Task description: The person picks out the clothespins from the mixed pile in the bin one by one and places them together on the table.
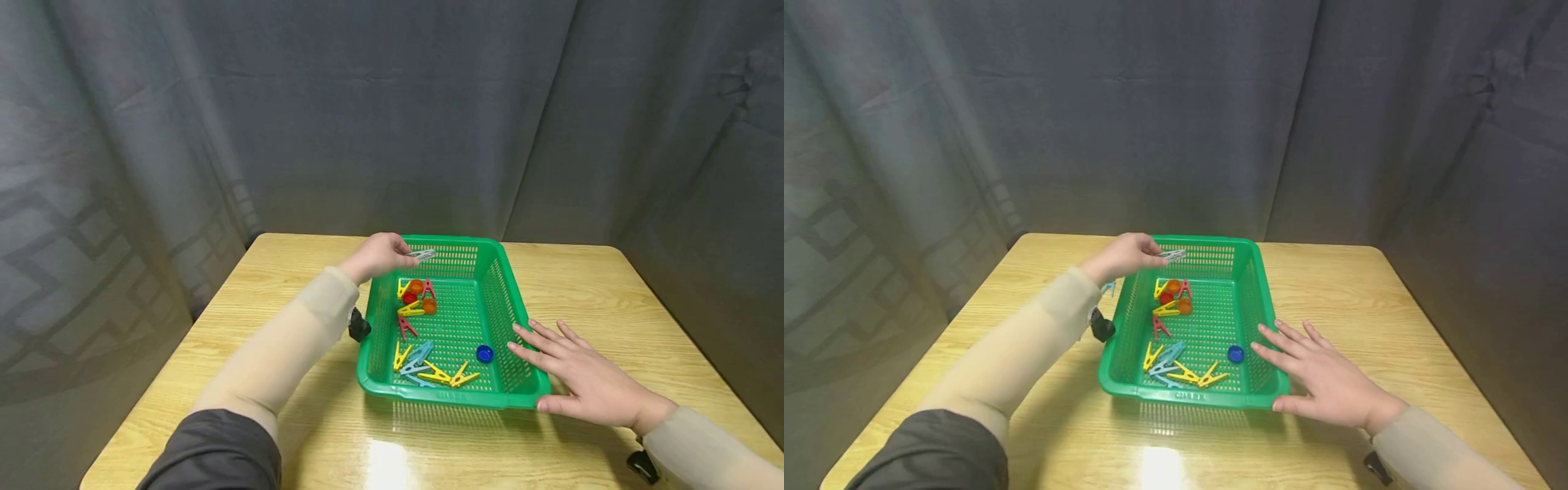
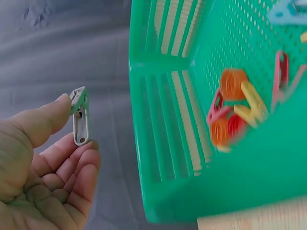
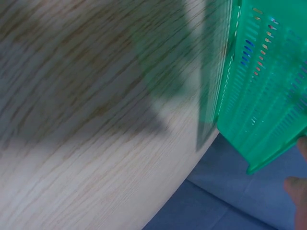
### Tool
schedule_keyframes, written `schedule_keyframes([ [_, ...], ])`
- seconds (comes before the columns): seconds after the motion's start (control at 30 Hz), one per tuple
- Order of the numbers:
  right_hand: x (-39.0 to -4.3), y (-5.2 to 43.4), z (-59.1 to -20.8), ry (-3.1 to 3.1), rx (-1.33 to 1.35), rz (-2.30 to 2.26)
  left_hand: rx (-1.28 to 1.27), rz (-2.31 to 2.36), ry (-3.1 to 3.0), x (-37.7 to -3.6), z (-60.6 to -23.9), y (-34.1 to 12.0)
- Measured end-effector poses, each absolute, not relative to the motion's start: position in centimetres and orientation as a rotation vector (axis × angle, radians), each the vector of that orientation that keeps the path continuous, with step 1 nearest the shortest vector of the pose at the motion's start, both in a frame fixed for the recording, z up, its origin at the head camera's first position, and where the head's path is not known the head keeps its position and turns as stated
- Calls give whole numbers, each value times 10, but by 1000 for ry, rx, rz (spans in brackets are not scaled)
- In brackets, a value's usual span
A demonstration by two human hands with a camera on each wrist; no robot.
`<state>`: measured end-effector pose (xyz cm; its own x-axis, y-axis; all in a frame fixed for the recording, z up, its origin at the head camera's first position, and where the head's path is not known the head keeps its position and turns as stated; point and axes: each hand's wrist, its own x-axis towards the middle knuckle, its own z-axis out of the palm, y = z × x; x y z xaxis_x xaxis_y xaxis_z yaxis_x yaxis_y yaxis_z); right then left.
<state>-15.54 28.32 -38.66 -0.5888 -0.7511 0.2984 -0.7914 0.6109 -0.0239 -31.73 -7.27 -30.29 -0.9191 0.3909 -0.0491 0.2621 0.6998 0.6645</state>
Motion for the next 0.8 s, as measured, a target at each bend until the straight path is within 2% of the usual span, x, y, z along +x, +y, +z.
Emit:
schedule_keyframes([
  [0.37,-155,284,-388,-2586,1259,236,278,1204,2728,-330,-313,-122],
  [0.8,-154,283,-388,-2587,1256,235,-14,1366,2748,-340,-336,-158],
])
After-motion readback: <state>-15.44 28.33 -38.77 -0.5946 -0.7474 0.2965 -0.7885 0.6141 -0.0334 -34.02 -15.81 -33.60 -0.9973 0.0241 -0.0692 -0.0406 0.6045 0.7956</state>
